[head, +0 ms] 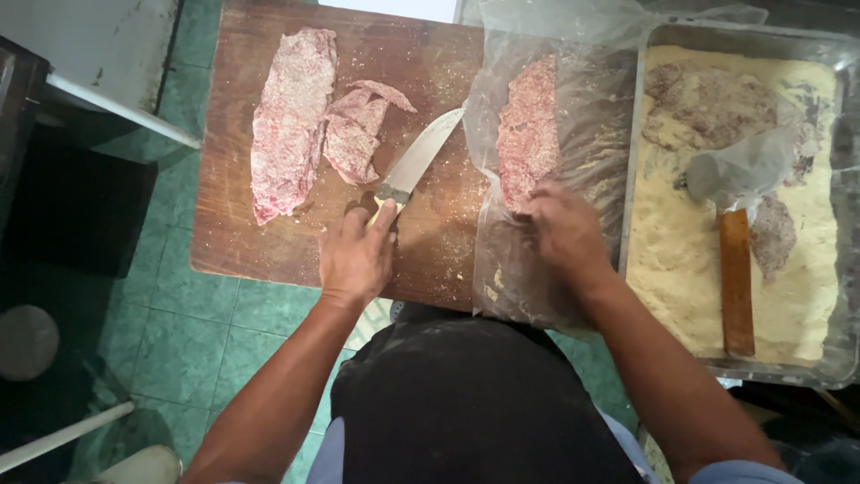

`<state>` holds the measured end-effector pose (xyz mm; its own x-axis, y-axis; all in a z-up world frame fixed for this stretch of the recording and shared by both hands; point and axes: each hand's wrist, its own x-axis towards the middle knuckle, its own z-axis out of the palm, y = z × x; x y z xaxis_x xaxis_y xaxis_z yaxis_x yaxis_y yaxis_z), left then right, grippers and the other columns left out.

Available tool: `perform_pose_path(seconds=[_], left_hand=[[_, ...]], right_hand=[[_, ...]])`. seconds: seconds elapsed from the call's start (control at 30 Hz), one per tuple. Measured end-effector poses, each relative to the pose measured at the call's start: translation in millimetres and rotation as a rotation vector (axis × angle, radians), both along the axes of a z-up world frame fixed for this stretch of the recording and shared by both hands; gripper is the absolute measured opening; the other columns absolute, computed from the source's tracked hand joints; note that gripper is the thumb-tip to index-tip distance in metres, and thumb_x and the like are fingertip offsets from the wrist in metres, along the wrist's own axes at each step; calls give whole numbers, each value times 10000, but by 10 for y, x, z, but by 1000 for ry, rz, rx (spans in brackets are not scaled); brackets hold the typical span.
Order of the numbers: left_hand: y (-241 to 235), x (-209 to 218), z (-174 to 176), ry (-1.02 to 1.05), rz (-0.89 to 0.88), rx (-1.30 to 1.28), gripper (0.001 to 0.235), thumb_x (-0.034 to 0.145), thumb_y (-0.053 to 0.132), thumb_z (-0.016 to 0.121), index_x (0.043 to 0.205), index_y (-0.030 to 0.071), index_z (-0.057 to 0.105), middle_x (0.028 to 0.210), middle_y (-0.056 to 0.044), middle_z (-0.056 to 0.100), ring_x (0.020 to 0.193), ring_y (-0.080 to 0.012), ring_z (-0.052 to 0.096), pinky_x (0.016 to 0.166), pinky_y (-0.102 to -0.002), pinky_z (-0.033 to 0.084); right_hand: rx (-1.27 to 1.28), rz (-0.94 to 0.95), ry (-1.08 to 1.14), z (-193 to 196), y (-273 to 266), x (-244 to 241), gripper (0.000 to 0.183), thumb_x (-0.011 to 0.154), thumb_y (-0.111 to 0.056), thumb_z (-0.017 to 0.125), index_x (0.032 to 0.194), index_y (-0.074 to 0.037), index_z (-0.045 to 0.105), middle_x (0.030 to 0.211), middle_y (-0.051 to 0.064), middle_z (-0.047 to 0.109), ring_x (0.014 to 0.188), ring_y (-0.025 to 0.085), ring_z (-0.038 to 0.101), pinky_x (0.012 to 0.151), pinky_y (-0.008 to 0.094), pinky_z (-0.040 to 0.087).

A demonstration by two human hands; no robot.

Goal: Tenderizing, cutting, and coating raw meat in breadcrumbs.

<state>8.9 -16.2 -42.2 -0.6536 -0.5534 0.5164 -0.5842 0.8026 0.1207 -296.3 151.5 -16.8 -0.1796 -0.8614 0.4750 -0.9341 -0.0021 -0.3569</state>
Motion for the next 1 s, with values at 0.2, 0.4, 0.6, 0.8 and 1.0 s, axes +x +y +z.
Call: perform_pose_path(seconds=[0.2, 0.4, 0.6, 0.8, 1.0], left_hand=[[9, -13, 89, 35, -15, 5, 456, 916, 339, 645, 1368, 281, 665, 996, -71, 606, 744, -323, 631, 616, -457, 515], [74, -37, 526, -205, 53, 269, 472, 960, 307, 625, 1423, 218, 594, 1026, -87, 551, 798, -263, 554, 731, -405, 474], [129, 294, 299, 25, 24, 264, 568, 894, 435, 708, 1420, 237, 623, 1251, -115, 609, 1100, -376, 623, 864, -523, 516], [417, 1086, 230, 176, 57, 315, 554, 928, 360, 695, 1422, 122, 614, 1314, -174, 602, 1228, -392, 586, 989, -492, 463], [542, 1785, 182, 215, 199, 336, 544, 930, 343, 691, 1425, 131, 614, 1309, -123, 588, 1247, -334, 588, 1018, -452, 476]], right_hand=[[232, -199, -447, 548, -582, -573, 235, 1122, -315, 540, 1110, -120, 670, 969, 194, 676, 1013, 454, 658, 913, 575, 462], [-62, 107, -326, 1683, -1313, -835, 135, 1114, 93, 549, 1156, 46, 668, 1039, 166, 693, 715, 209, 518, 613, 321, 432], [-72, 280, -353, 1914, -1943, -359, 124, 1183, 102, 584, 1235, 55, 686, 1090, 169, 705, 697, 178, 507, 570, 259, 390], [-98, 496, -381, 1678, -2558, 431, 94, 1139, 66, 584, 1165, 51, 673, 1068, 161, 663, 810, 223, 539, 687, 281, 409], [-139, 652, -399, 1395, -2964, 1163, 78, 1094, 32, 584, 1096, 47, 660, 1045, 153, 621, 923, 268, 571, 804, 302, 428]])
